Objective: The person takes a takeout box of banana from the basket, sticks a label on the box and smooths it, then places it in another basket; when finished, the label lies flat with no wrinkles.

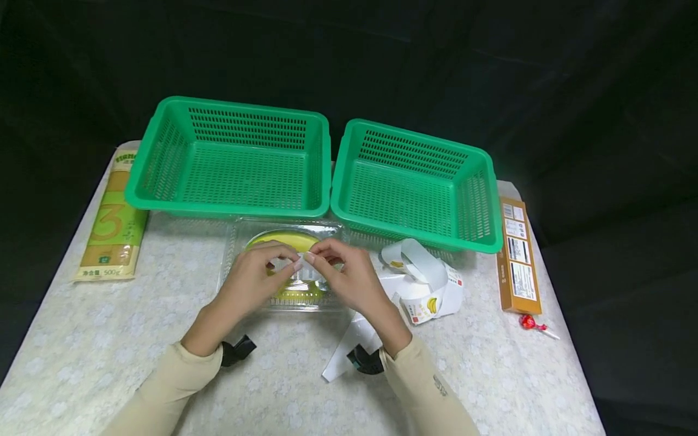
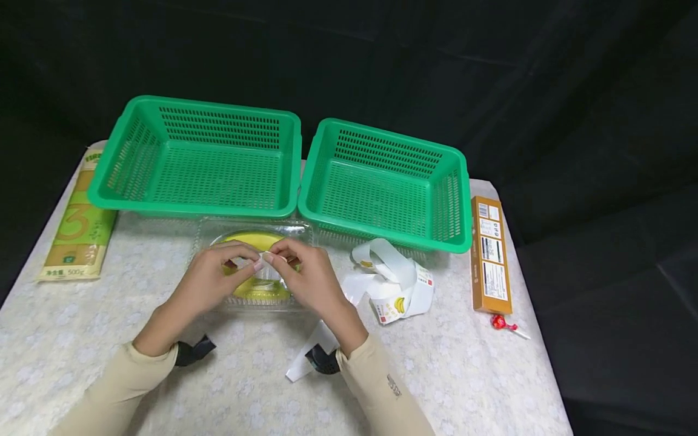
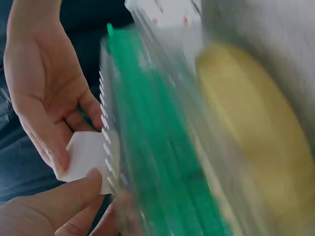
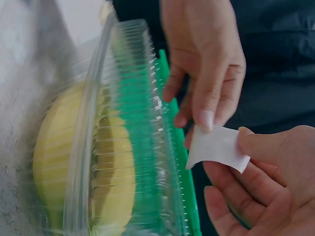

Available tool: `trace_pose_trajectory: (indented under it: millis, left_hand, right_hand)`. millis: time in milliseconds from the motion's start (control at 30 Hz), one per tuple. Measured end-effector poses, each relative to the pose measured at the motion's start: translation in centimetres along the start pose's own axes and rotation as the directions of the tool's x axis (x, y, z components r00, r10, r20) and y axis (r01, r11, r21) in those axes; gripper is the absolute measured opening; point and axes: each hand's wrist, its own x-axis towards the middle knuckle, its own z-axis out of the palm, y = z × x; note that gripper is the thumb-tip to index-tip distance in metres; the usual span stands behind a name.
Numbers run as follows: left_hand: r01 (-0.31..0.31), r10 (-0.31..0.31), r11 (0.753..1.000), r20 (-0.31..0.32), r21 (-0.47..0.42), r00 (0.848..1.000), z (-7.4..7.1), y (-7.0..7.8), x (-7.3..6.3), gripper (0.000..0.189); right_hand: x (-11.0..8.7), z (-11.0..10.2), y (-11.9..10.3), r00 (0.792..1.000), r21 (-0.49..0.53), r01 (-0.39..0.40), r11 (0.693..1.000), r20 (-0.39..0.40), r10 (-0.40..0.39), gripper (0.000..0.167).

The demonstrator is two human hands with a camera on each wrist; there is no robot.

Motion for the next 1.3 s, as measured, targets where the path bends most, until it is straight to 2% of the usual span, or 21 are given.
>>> trace_pose_trajectory:
  millis: [167,333,400,500,667,900,1167,1233,1300]
  left_hand:
    - [-0.034,0.037,0.997,-0.045,0.071,0.998,-0.9,-1.0,1.6,0.014]
    - [-0.114,0.124,0.985,-0.076,0.127,0.989,-1.3,-2.0,2.4,0.011]
    - [-0.146,0.160,0.978,-0.089,0.146,0.983,-1.3,-2.4,2.6,0.011]
    - [-0.172,0.192,0.969,-0.102,0.177,0.976,-1.3,-2.8,2.8,0.013]
    - [-0.172,0.198,0.962,-0.102,0.214,0.975,-0.9,-3.4,3.1,0.015]
    - [-0.129,0.147,0.959,-0.050,0.253,0.988,-1.0,-3.3,3.0,0.014]
    - [-0.108,0.087,0.956,0.086,0.273,0.992,-1.7,-3.0,2.9,0.023]
    - [-0.104,0.071,0.955,0.126,0.279,0.989,-1.8,-2.9,2.8,0.028]
    - [-0.098,0.055,0.955,0.157,0.280,0.986,-1.9,-2.8,2.7,0.033]
  right_hand:
    - [1.2,0.9,0.6,0.991,-0.146,0.118,0.982,-0.040,-0.125,0.011]
    - [1.9,1.7,1.2,0.958,-0.317,0.263,0.911,-0.029,-0.287,0.009]
    - [2.1,1.9,1.3,0.944,-0.360,0.299,0.884,-0.021,-0.328,0.008]
    - [2.2,2.3,1.4,0.934,-0.383,0.327,0.864,-0.010,-0.358,0.009]
    - [2.2,3.0,1.6,0.932,-0.394,0.344,0.852,0.032,-0.361,0.009]
    - [1.9,3.6,1.4,0.942,-0.434,0.328,0.839,0.084,-0.324,0.009]
    - [1.5,4.5,1.4,0.949,-0.453,0.301,0.839,0.056,-0.310,0.006]
    - [1.3,4.9,1.3,0.953,-0.475,0.290,0.831,0.067,-0.294,0.009]
    - [1.0,5.2,1.1,0.964,-0.502,0.262,0.824,0.101,-0.245,0.018]
